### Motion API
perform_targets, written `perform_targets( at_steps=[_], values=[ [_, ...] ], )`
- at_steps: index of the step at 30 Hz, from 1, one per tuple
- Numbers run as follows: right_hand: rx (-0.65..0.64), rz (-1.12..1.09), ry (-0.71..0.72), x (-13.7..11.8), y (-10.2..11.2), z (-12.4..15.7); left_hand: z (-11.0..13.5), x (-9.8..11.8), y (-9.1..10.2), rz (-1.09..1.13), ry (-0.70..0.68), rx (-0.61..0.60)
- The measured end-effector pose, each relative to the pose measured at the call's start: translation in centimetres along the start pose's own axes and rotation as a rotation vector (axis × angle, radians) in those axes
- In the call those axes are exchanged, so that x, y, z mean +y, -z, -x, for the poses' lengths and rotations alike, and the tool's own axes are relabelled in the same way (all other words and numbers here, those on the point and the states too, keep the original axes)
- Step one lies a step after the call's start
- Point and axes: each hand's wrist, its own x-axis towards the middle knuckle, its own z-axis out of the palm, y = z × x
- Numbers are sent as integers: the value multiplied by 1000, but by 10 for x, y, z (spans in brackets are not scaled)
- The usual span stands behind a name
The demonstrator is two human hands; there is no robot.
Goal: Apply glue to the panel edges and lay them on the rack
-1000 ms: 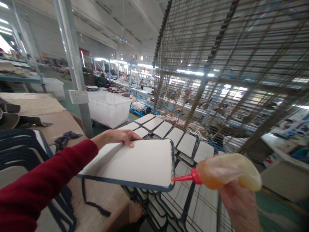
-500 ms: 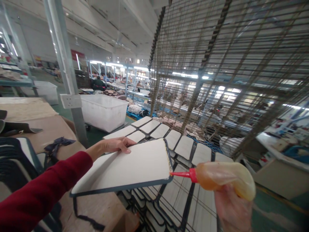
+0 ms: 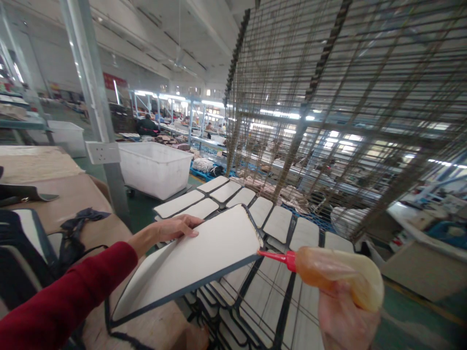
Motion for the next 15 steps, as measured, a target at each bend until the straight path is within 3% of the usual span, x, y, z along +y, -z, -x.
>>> perform_targets(
  at_steps=[4, 8, 15],
  values=[
    [101, -105, -23, -2, -12, 8, -3, -9, -3, 48, -24, 22],
    [123, -283, -96, -7, -23, 15, -5, -16, -6, 98, -43, 40],
    [108, -255, -85, -11, -32, 17, -8, -22, -11, 145, -60, 64]
  ],
)
